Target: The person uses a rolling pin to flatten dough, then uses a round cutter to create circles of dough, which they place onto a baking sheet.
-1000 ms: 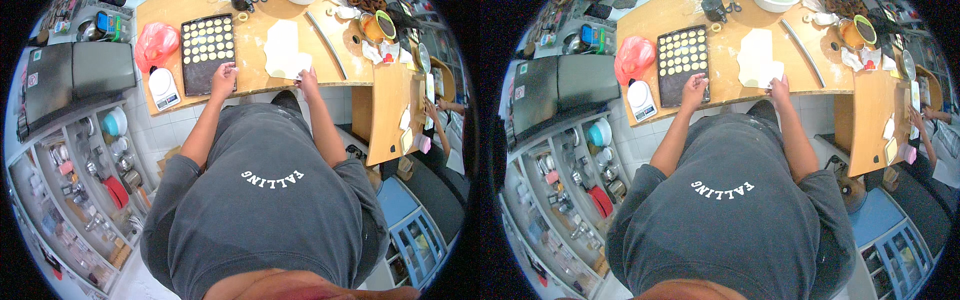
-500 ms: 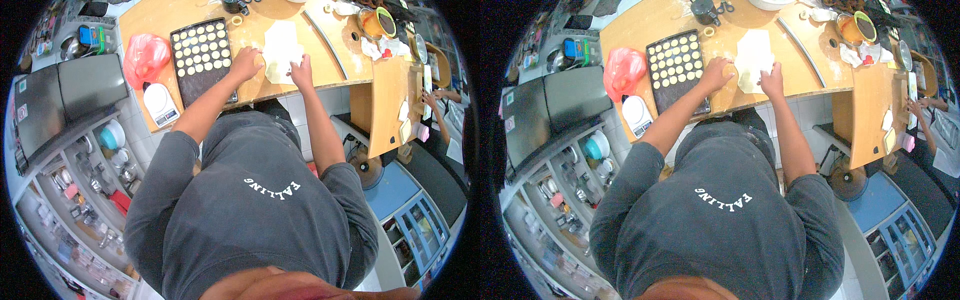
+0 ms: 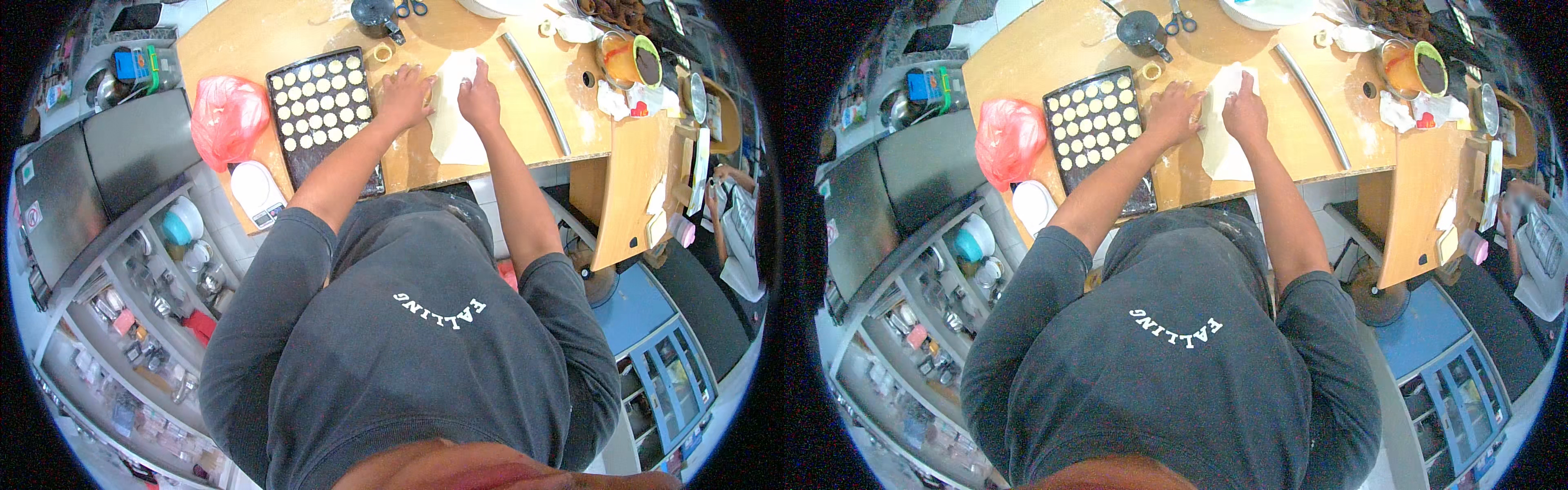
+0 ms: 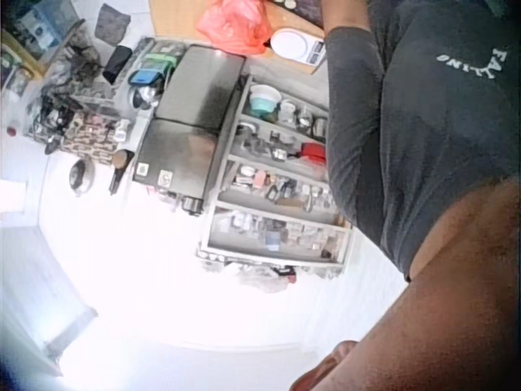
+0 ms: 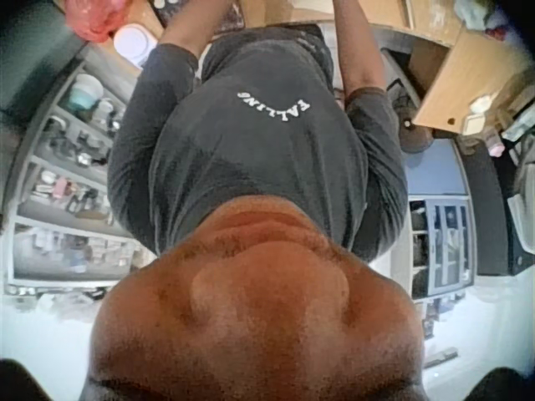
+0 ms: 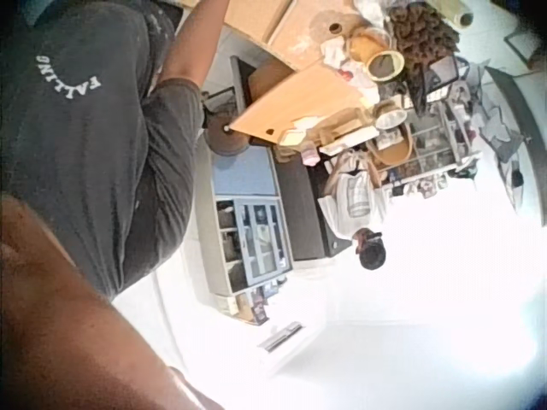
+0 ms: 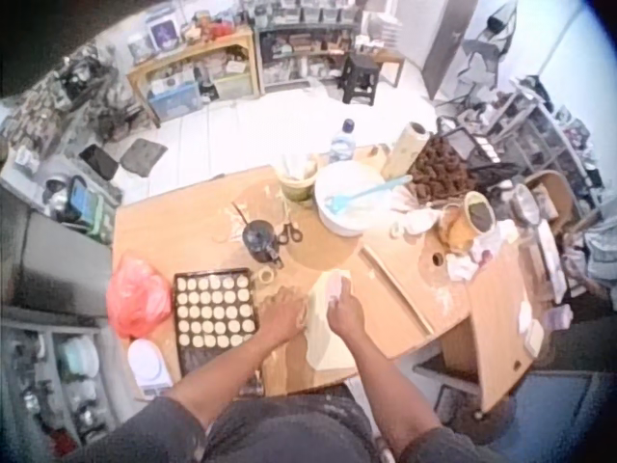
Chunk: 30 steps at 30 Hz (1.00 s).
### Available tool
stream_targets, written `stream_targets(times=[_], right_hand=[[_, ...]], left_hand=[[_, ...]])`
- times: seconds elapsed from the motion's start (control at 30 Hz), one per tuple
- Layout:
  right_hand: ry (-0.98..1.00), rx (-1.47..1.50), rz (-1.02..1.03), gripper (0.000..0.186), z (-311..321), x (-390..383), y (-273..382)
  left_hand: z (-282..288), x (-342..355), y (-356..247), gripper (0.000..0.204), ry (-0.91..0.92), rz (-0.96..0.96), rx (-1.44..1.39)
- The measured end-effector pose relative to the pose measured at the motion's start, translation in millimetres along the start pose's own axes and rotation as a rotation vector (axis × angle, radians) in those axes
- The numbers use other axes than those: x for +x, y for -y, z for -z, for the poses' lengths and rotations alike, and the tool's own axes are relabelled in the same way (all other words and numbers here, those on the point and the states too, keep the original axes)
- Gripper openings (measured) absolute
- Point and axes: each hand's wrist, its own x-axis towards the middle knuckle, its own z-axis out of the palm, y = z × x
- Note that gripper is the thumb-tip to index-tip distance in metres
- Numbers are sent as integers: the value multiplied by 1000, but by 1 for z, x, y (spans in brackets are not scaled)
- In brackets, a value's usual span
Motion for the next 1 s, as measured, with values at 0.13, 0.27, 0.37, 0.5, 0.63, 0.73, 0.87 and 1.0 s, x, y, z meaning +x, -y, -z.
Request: stream_targets(times=[0.13,0.27,0.37,0.5,0.63,0.73,0.87,1.0], right_hand=[[39,-28,-9,61,-5,11,8],[37,-39,-14,61,-15,20,7],[16,-58,-8,60,-18,25,6],[17,-76,-34,58,-18,29,9],[-16,-72,-2,57,-22,34,5],[-15,-92,-13,57,-26,39,4],[-6,-160,13,61,-27,41,5],[-15,-125,7,55,-27,41,7]], left_hand=[[-2,2,3,78,-85,-37,9],[-5,8,9,81,-46,-30,10],[-5,7,9,80,-83,-45,-13],[-1,7,10,80,-62,-24,-45],[-1,6,11,80,-57,-29,-68],[-1,6,9,80,-48,-12,-77],[-2,6,10,80,-38,-3,-106],[-3,4,10,79,-48,-7,-106]])
